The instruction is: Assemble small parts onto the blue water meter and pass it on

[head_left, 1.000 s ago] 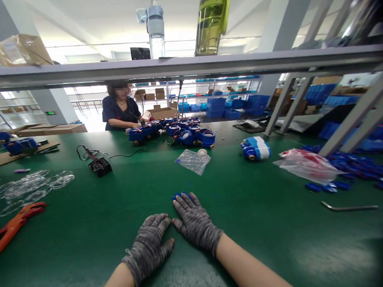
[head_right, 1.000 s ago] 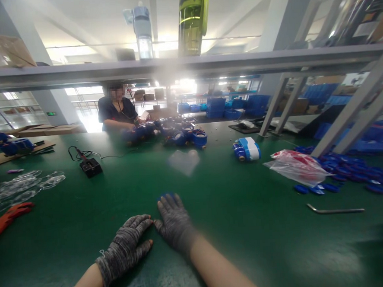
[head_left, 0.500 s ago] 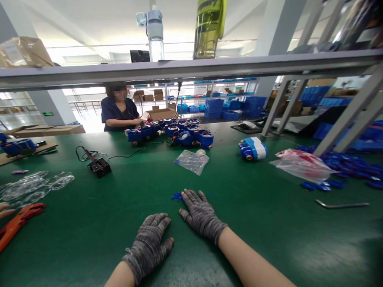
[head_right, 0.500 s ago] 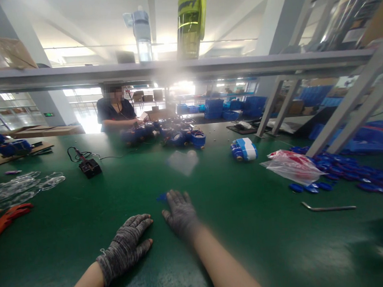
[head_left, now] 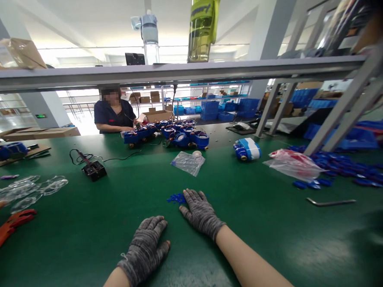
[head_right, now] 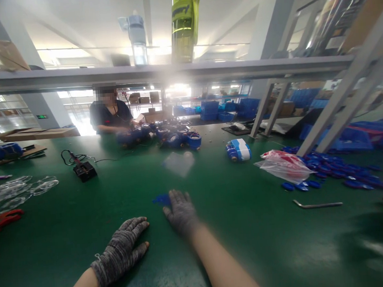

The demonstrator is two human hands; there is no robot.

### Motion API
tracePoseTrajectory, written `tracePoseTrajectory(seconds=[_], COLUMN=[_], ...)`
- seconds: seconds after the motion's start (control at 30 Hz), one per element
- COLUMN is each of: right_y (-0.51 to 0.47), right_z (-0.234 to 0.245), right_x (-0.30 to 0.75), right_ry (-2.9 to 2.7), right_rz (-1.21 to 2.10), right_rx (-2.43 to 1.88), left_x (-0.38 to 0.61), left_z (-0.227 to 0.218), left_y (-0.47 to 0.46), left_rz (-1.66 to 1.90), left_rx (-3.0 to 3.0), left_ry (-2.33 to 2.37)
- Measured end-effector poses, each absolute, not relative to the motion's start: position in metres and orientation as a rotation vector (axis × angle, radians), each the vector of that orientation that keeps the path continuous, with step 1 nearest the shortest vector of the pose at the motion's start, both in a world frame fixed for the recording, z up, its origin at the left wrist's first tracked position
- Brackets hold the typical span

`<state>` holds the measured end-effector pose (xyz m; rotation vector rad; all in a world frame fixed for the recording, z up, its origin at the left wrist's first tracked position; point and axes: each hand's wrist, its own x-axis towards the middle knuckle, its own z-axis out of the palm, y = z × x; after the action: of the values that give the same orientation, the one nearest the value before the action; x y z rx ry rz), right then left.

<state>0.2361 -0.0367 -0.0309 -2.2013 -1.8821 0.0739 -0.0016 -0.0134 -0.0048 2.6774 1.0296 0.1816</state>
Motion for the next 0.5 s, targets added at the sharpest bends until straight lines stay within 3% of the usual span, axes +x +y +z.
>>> tracePoseTrajectory(seconds=[0.37, 0.5], right_y=[-0.046, -0.048], right_z=[-0.025, -0.025], right_x=[0.221, 0.224], right_ry=[-2.064, -2.110], right_rz=[0.118, 0.155], right_rx=[-1.886, -1.853], left_x=[-0.006, -0.012], left_z=[-0.030, -0.061], left_y=[0.000, 0.021], left_rz=[0.195, 0.085], left_rx=[2.783, 2.802], left_ry=[1.032, 1.055])
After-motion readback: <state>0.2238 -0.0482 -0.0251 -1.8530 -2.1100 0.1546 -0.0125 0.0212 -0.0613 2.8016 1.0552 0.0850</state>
